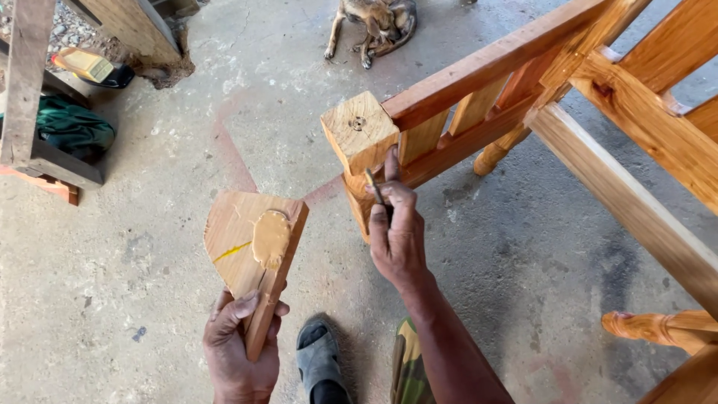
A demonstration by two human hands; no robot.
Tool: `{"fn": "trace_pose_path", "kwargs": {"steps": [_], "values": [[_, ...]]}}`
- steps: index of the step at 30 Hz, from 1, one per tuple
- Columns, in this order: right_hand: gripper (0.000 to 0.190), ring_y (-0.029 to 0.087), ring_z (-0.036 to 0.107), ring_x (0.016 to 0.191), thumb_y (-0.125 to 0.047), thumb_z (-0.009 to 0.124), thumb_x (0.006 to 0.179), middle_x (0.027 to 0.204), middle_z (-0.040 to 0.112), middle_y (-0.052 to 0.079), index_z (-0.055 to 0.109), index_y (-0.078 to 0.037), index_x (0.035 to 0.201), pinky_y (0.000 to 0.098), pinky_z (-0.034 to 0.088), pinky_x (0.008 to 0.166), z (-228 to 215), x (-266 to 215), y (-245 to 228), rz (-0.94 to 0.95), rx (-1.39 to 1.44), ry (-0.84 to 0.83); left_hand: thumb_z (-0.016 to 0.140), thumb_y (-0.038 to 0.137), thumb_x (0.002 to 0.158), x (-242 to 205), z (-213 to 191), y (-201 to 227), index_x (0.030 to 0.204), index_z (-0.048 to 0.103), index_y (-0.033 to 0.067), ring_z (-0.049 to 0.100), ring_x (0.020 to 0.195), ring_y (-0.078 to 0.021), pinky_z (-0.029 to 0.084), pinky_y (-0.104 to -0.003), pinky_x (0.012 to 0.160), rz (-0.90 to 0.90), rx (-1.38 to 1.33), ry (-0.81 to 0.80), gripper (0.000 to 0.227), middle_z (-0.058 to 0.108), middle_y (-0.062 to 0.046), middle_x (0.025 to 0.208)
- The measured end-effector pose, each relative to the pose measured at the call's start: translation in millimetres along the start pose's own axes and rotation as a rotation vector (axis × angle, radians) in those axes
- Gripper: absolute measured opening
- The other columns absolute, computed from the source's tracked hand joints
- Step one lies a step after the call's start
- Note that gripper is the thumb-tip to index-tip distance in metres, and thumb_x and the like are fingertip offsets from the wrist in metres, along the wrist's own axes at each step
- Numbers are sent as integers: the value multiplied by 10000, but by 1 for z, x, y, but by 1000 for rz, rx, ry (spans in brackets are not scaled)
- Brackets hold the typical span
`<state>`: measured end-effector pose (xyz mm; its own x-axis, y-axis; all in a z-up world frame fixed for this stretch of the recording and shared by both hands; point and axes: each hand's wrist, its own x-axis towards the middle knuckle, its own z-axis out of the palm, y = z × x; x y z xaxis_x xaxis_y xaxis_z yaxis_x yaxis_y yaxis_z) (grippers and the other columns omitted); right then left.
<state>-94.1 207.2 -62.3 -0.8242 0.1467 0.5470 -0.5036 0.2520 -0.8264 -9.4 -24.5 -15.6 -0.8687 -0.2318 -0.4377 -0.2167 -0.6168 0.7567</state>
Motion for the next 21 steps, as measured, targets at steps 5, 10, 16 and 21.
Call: {"fn": "trace_pose_path", "kwargs": {"steps": [5, 10, 16, 21], "values": [[248, 335, 691, 1119, -29, 444, 1062, 1615, 396, 333, 365, -43, 1297, 418, 572, 954, 2, 1, -13, -122, -228, -3, 643, 100, 811, 1, -2, 0, 1299, 554, -68, 688, 652, -227, 503, -266, 565, -1, -4, 5, 523, 728, -234, 964], [232, 429, 631, 1319, -19, 430, 1087, 1626, 375, 319, 352, -45, 1304, 443, 536, 1079, -4, 5, -16, -196, -240, 2, 632, 92, 811, 2, 0, -1, 1281, 546, -73, 692, 658, -234, 513, -270, 579, 15, 4, 6, 505, 729, -245, 975], [230, 412, 654, 1263, -18, 473, 1058, 1604, 433, 285, 397, -44, 1274, 458, 544, 1032, -11, 3, -21, -135, -249, -20, 638, 94, 820, 2, -1, -1, 1280, 567, -61, 689, 651, -233, 501, -268, 568, 11, 6, -23, 490, 728, -230, 954], [206, 346, 719, 1108, -26, 473, 1046, 1603, 474, 260, 399, -44, 1237, 405, 586, 940, -18, 1, -27, 25, -165, -86, 634, 92, 812, 0, 1, -2, 1264, 563, -63, 691, 662, -237, 530, -282, 605, 7, -1, -12, 483, 729, -220, 947]]}}
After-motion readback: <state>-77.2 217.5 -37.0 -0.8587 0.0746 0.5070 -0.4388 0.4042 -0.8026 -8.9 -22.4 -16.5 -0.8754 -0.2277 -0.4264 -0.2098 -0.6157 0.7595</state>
